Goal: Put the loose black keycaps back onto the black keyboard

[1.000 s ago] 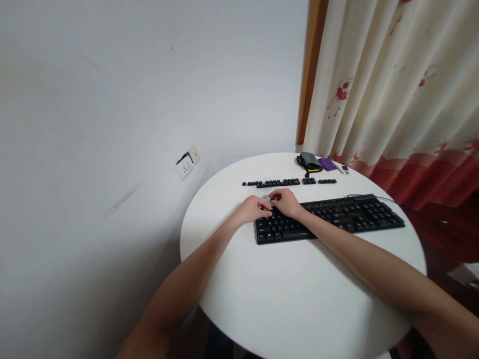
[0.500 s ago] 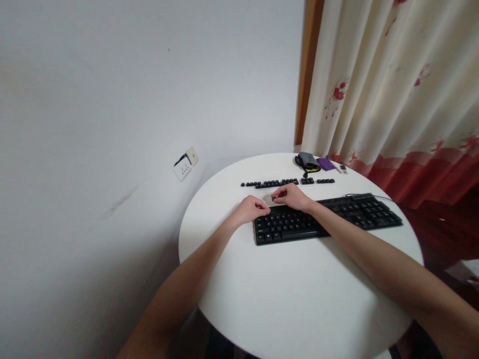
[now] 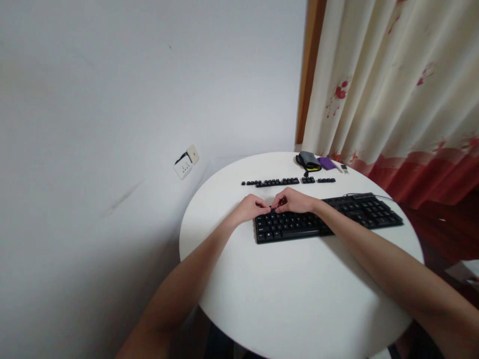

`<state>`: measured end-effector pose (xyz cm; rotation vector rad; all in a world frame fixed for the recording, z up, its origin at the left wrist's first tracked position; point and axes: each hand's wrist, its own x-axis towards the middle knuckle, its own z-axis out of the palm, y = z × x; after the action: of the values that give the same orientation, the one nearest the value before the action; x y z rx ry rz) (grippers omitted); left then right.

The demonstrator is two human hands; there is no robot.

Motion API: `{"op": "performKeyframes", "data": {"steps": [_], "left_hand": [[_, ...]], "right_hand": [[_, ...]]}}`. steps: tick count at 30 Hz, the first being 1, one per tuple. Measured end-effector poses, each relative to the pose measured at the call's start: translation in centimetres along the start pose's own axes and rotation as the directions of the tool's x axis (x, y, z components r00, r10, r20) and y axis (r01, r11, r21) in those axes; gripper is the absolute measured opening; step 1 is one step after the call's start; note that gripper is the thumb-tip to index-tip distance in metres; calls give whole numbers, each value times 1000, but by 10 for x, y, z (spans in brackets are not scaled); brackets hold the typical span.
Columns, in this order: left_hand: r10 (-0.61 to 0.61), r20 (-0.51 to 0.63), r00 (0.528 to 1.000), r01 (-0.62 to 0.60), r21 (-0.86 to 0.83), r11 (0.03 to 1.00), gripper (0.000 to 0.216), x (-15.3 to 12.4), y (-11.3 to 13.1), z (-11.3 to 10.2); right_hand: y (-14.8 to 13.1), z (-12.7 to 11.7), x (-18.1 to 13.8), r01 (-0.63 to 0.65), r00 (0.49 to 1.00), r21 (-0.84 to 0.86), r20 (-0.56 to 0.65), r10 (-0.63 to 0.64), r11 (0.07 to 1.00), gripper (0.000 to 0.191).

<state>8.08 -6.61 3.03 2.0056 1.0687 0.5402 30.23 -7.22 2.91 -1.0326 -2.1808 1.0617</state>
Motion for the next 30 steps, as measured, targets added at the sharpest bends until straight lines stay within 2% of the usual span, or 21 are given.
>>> {"op": "performKeyframes", "data": {"steps": [12,16,20,22,24,27,30], "left_hand": [[-9,1,1000,9,15,1000,19,1,1,1],[-3,6,1000,3,20,1000,19,0,4,0],[64,-45,997,-55,168,984,18,0,4,-1],[110,-80,991,-87,251,964,20,0,3,-2],[114,-96,989,-85,266,960,29,0,2,-2],[48,-21,999,-44,161,986,40,0,1,-3],[5,103,995,-9,38,999,38,1,0,-3]], "right_hand": [[-8,2,-1,25,1000,-36,-5,-25,999,14],[-8,4,0,21,999,-27,-47,-22,999,17],[-2,6,3,8,997,-51,-77,-12,999,22],[3,6,3,-31,999,-30,-35,30,999,24],[6,5,3,-45,999,-24,11,45,999,25],[9,4,3,-23,999,-58,27,24,998,25],[9,3,3,-22,999,-59,40,24,998,26]]}}
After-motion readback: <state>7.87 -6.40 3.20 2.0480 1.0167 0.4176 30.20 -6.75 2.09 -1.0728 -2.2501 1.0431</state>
